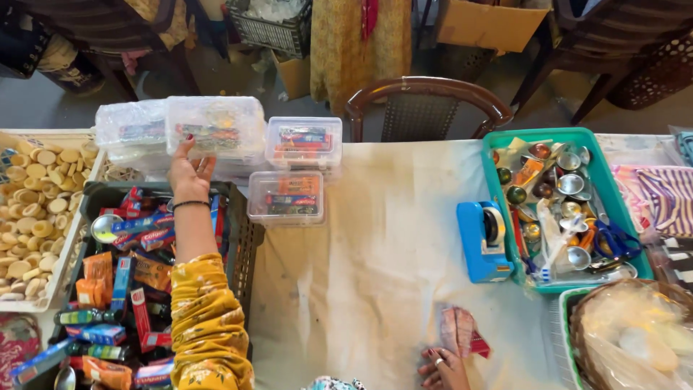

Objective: The person places a small plastic container into a larger clear plastic box, then wraps the box in bubble wrap and secures it with tape. They then pick up several small tubes and a red cloth from a basket and place them on the table.

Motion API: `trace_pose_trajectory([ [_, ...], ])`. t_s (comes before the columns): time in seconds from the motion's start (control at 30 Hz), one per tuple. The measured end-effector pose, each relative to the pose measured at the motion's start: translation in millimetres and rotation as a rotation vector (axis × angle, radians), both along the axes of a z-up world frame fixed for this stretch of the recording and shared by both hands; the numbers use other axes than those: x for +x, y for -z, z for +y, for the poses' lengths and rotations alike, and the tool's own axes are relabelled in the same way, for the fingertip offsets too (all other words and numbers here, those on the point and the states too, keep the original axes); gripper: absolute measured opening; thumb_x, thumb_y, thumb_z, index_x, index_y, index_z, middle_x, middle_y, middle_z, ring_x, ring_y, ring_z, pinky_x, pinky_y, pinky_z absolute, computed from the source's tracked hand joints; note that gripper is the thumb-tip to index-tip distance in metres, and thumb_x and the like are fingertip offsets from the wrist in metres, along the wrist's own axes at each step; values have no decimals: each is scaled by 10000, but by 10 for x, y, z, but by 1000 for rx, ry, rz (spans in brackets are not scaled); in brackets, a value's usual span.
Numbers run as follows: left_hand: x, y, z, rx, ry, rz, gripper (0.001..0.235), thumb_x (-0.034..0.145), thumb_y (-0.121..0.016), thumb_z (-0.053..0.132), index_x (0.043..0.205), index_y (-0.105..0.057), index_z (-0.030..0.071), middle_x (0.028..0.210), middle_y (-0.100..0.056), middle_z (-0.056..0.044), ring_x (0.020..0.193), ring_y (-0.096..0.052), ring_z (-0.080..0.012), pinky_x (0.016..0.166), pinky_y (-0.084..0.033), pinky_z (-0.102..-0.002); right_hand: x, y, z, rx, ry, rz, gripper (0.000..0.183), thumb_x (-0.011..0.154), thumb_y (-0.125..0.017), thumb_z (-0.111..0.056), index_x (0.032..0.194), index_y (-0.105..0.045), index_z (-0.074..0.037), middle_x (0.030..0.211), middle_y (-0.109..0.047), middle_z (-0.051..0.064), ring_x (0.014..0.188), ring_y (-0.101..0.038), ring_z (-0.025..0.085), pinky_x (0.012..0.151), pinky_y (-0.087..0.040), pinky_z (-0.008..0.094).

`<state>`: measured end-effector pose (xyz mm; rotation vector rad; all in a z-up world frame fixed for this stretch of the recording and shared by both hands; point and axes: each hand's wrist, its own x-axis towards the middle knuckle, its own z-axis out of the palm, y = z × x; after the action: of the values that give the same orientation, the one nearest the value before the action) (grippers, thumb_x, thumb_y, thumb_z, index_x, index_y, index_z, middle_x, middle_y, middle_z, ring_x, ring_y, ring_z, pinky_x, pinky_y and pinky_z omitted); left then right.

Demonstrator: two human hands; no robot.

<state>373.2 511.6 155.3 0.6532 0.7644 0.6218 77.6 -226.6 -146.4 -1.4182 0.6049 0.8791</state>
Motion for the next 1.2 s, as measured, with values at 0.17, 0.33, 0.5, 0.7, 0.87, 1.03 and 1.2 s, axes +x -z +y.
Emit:
trace_pose_trajectory([
  [0.17,304,-39,-59,49,-109,325,565,760,-859,187,1183,-514,44,1226,-547,-167,969,-663,-327,714,-664,-417,-99,123,-57,-27,16,-19,373,962,-590,-347,1167,-699,-56,749,-787,198,455,-695,278,428,-519,358],
  [0.33,517,680,371,188,-103,493,627,792,-819,230,1299,-557,-28,1313,-609,-181,1029,-664,-297,810,-605,-426,-71,-153,23,-33,34,11,379,955,-595,-357,1150,-699,-49,736,-770,176,455,-685,267,425,-516,357],
  [0.5,373,524,-41,436,-159,626,802,848,-823,234,1432,-420,-139,1476,-426,-267,1288,-522,-372,1079,-461,-456,-109,-204,42,39,103,-28,357,955,-613,-334,1130,-692,-32,723,-746,173,436,-654,257,392,-472,355],
  [0.7,-933,166,-2570,1379,20,439,763,1017,-618,301,1537,-163,-23,1550,-209,-257,1445,-339,-375,1213,-311,-451,-50,-829,527,-60,55,-57,379,944,-594,-332,1183,-679,-50,812,-789,155,561,-713,266,508,-539,347],
  [0.87,-2108,1132,-4316,1708,867,-43,182,973,-680,290,1039,-674,120,1087,-688,-137,1045,-648,-330,892,-513,-473,-86,-3116,1465,-123,-539,-1211,883,660,-925,-187,1394,-453,-52,1365,-540,191,1283,-508,329,1055,-416,466],
  [1.03,-2393,1793,-4581,2166,1049,-287,309,1024,-628,309,1255,-629,103,1004,-718,-82,914,-689,-271,773,-545,-403,-459,-3792,1834,-63,-1105,-1774,811,724,-807,-152,1453,-467,-48,1458,-487,234,1368,-452,372,1140,-305,532],
  [1.2,-2280,1242,-4558,2307,1110,-93,520,1031,-588,324,1495,-471,120,841,-729,-61,766,-704,-266,638,-543,-395,-920,-2717,1937,58,-989,-1800,535,1059,-598,-119,1580,-479,-119,1573,-578,37,1517,-485,249,1306,-396,397],
])
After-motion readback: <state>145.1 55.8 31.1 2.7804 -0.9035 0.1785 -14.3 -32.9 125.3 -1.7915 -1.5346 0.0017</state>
